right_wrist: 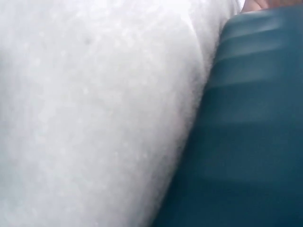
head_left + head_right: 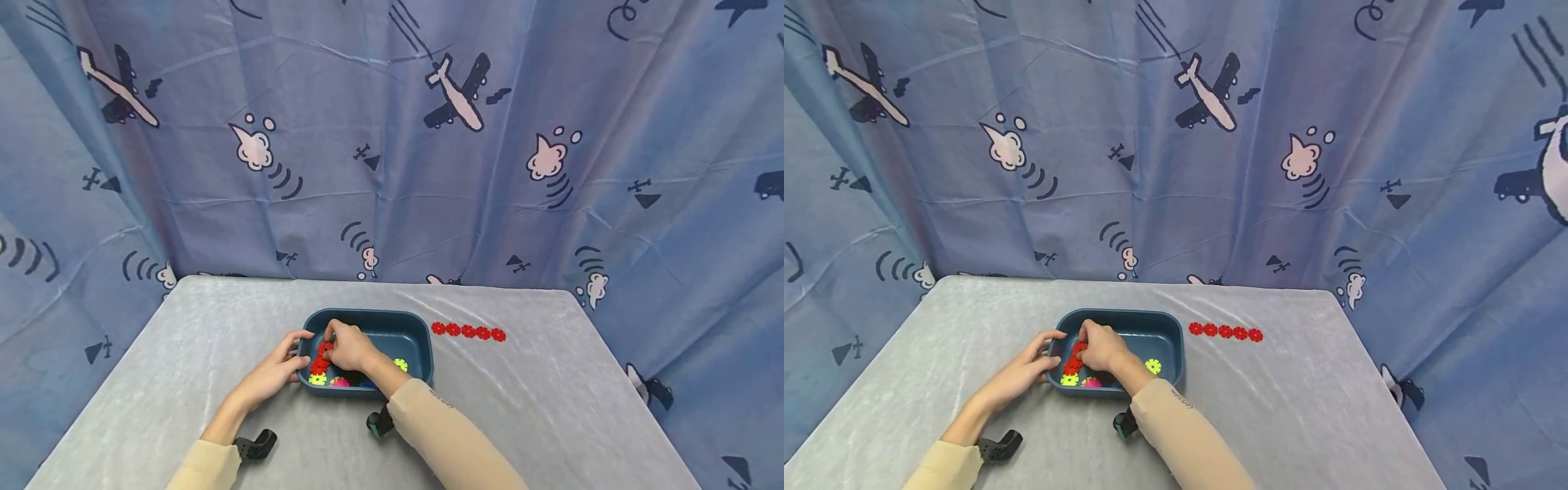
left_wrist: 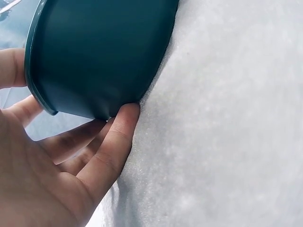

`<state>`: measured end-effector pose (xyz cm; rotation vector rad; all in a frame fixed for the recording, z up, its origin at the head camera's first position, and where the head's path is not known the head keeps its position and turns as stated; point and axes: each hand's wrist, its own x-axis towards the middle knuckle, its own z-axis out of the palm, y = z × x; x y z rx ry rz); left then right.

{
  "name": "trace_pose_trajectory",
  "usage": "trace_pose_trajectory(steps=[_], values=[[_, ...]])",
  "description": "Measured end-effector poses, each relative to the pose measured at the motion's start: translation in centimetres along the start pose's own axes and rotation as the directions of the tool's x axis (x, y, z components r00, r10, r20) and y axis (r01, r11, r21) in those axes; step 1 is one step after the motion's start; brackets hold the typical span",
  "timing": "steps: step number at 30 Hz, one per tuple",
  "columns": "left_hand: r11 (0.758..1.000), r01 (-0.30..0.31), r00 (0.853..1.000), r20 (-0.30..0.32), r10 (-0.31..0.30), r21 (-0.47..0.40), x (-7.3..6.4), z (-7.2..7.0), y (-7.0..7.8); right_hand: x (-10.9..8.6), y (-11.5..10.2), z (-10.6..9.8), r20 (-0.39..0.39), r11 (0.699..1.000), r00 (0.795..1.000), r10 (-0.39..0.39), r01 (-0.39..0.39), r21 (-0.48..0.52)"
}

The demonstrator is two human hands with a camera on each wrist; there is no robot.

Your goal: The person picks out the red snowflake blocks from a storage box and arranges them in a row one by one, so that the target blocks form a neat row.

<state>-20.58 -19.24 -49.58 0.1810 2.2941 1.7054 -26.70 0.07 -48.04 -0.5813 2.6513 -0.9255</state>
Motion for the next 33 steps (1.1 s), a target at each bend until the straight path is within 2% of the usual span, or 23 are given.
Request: trace_pose_trajectory(steps=[9,19,25,33], values=[[1.0,-0.023,1.0,0.008,0.023,-0.009,-0.2,0.1,0.3,-1.5,-0.8,-1.8,-0.011,0.997,0.999,-0.043,0.044,0.07],[1.0,0.004,1.0,-0.013,-0.004,-0.004,0.0,0.1,-0.1,-4.4,-1.2,-4.5,-0.036,0.99,0.991,-0.131,0.133,0.041],[1.0,-0.008,1.0,-0.013,0.008,0.006,0.2,0.1,-0.1,-6.1,0.6,-6.3,-0.068,0.981,0.98,-0.19,0.192,0.023],[1.0,-0.013,1.0,-0.016,0.013,0.016,0.1,-0.1,-0.2,-8.9,4.1,-8.1,-0.191,0.974,0.961,-0.202,0.217,0.06]])
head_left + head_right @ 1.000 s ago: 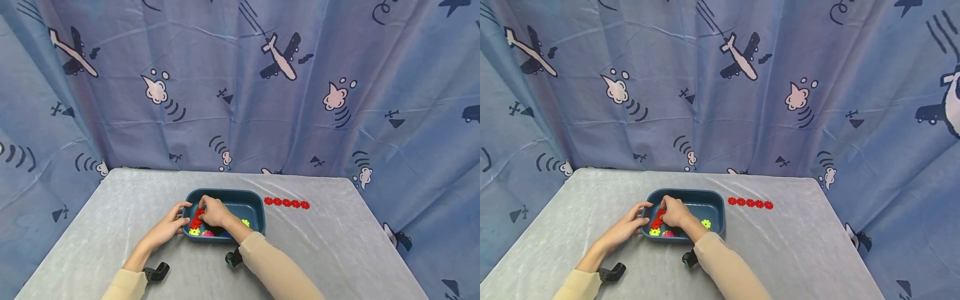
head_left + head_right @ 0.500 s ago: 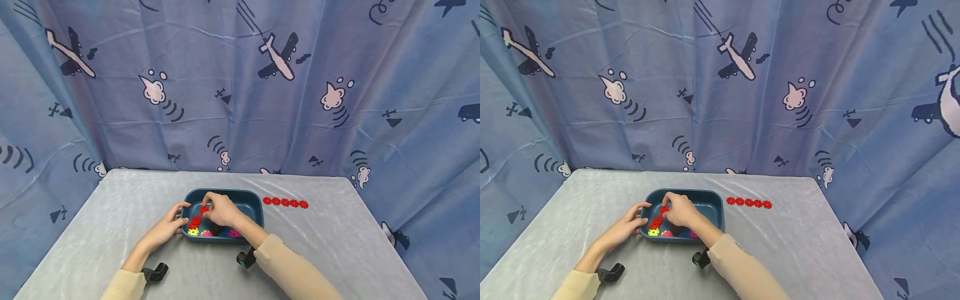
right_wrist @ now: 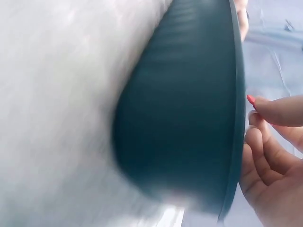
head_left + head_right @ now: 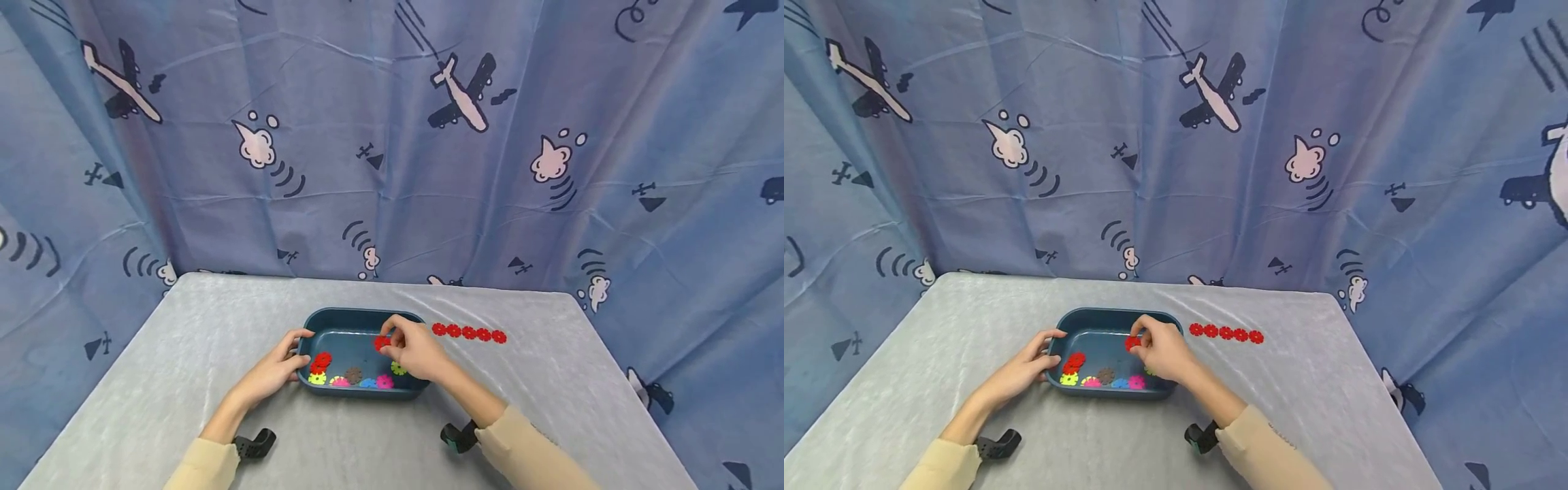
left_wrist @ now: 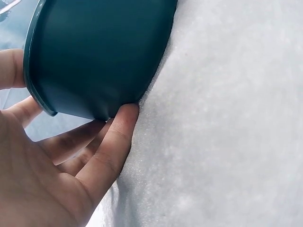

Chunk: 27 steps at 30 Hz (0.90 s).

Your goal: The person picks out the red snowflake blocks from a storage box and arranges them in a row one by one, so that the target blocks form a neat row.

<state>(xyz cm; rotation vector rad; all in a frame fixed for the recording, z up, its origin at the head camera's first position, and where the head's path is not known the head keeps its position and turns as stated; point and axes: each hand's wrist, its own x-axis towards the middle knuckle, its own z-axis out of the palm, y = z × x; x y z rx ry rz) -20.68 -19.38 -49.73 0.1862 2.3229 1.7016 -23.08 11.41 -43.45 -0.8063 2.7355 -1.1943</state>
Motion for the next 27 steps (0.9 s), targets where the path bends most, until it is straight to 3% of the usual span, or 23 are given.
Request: trace_pose_trajectory(steps=[7,10,17,22,27], values=[[1.0,-0.008,1.0,0.007,0.008,0.006,0.0,0.0,0.4,-2.5,2.4,-2.8,-0.114,0.994,0.988,0.101,-0.097,0.044],[1.0,-0.009,1.0,0.008,0.009,0.005,0.0,0.0,0.4,-3.2,3.5,-3.8,-0.181,0.989,0.972,0.147,-0.14,0.053],[1.0,-0.013,1.0,0.013,0.013,-0.007,-0.2,0.0,0.1,-4.5,7.0,-6.1,-0.325,0.985,0.93,0.173,-0.166,0.048],[1.0,-0.014,1.0,0.012,0.014,-0.01,-0.2,0.0,0.1,-5.2,8.9,-8.1,-0.349,0.979,0.915,0.202,-0.197,0.051],[1.0,-0.016,1.0,0.008,0.016,-0.005,-0.2,0.0,0.0,-5.6,10.7,-9.9,-0.313,0.963,0.911,0.27,-0.263,0.064]])
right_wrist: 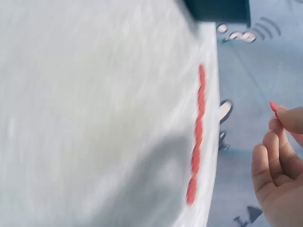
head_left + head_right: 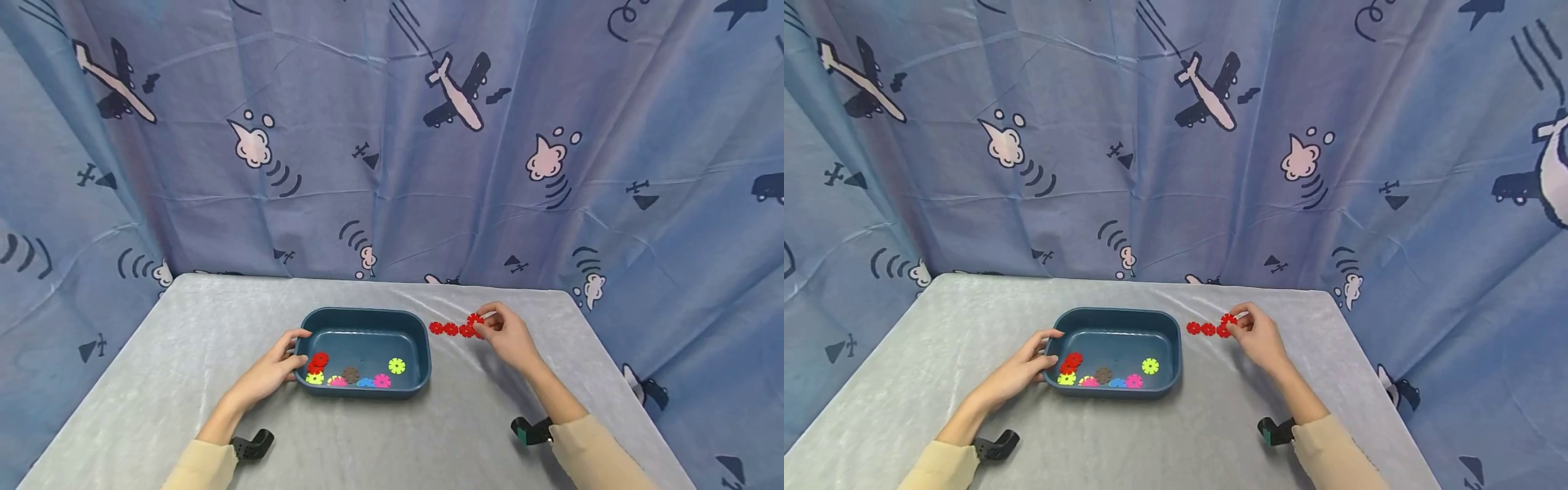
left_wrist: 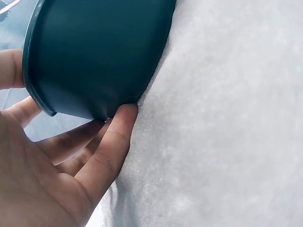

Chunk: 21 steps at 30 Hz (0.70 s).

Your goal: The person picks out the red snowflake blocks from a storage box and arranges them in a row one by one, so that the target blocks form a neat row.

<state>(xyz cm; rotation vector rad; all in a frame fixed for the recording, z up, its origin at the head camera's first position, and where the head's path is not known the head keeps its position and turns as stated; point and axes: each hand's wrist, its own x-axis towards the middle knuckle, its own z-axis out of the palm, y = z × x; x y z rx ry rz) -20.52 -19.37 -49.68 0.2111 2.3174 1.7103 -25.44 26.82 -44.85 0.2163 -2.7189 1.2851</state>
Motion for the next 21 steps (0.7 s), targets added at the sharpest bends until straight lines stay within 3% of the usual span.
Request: trace_pose_trajectory(steps=[11,21], values=[[1.0,0.009,1.0,0.001,-0.009,-0.004,-0.1,0.0,0.2,1.4,3.7,-3.0,0.013,0.991,0.993,0.121,-0.12,-0.057],[1.0,0.015,1.0,-0.002,-0.015,0.008,-0.1,-0.1,0.2,1.4,6.7,-3.5,-0.012,0.969,0.976,0.216,-0.216,-0.122]])
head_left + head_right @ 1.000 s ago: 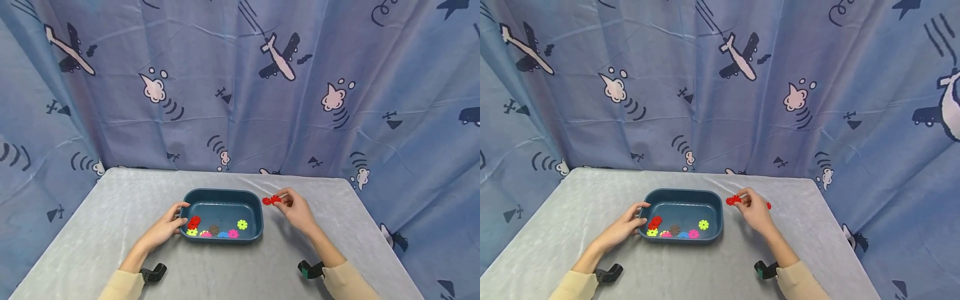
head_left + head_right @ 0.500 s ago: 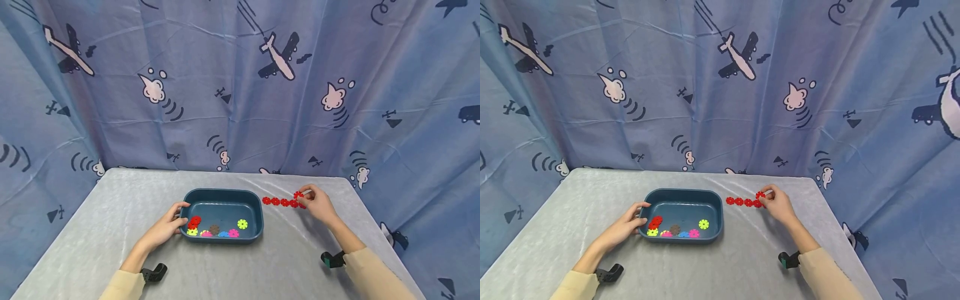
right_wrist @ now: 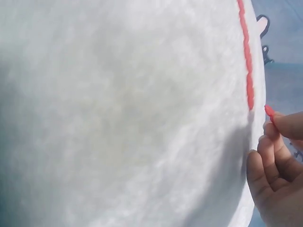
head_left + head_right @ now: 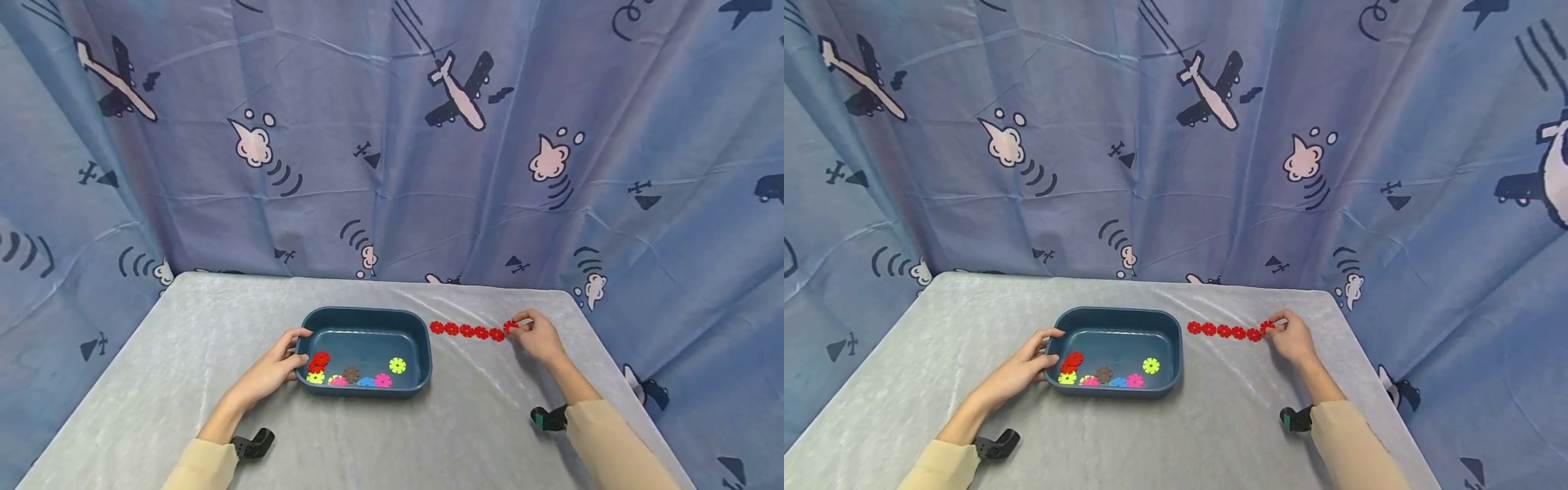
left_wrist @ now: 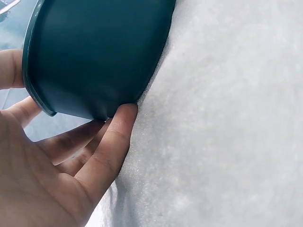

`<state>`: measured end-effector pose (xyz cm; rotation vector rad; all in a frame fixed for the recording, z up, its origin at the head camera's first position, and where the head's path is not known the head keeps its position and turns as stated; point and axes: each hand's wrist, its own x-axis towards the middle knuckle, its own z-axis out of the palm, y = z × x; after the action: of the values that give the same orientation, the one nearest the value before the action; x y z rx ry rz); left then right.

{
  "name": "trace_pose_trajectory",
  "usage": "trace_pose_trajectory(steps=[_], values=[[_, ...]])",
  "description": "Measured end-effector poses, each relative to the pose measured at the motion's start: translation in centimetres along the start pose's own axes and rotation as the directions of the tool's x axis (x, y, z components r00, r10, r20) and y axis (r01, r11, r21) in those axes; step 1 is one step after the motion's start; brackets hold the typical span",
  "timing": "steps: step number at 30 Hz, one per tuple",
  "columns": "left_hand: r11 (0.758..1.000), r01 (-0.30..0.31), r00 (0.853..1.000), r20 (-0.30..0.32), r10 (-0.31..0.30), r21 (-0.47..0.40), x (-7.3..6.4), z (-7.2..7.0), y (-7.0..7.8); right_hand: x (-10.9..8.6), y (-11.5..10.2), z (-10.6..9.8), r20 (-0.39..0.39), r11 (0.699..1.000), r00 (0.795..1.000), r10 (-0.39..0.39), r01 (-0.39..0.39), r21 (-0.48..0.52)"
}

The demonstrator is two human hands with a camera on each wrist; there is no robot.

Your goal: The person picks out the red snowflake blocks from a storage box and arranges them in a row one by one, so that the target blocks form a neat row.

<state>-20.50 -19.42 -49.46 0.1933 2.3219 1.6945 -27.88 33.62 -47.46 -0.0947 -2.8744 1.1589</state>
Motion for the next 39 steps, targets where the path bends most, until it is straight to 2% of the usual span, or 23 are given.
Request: trace_pose_trajectory(steps=[7,13,21,29,39], values=[[1.0,-0.003,1.0,-0.001,0.003,0.003,0.1,0.0,0.0,0.1,1.2,0.0,0.028,0.998,0.998,0.055,-0.054,-0.035],[1.0,-0.001,1.0,-0.009,0.001,0.007,0.1,0.1,-0.1,0.3,1.5,0.1,0.059,0.997,0.997,0.054,-0.05,-0.065],[1.0,-0.003,1.0,-0.007,0.003,0.006,0.0,0.1,-0.2,0.3,1.2,-0.1,0.048,0.995,0.998,0.037,-0.032,-0.095],[1.0,0.001,1.0,-0.01,0.0,0.016,0.0,-0.1,0.0,-0.4,-2.5,-0.2,0.011,0.994,0.998,-0.068,0.069,-0.082],[1.0,-0.002,1.0,0.001,0.002,0.011,0.0,0.0,0.0,-1.6,-7.4,1.2,0.014,0.991,0.991,-0.133,0.133,-0.033]])
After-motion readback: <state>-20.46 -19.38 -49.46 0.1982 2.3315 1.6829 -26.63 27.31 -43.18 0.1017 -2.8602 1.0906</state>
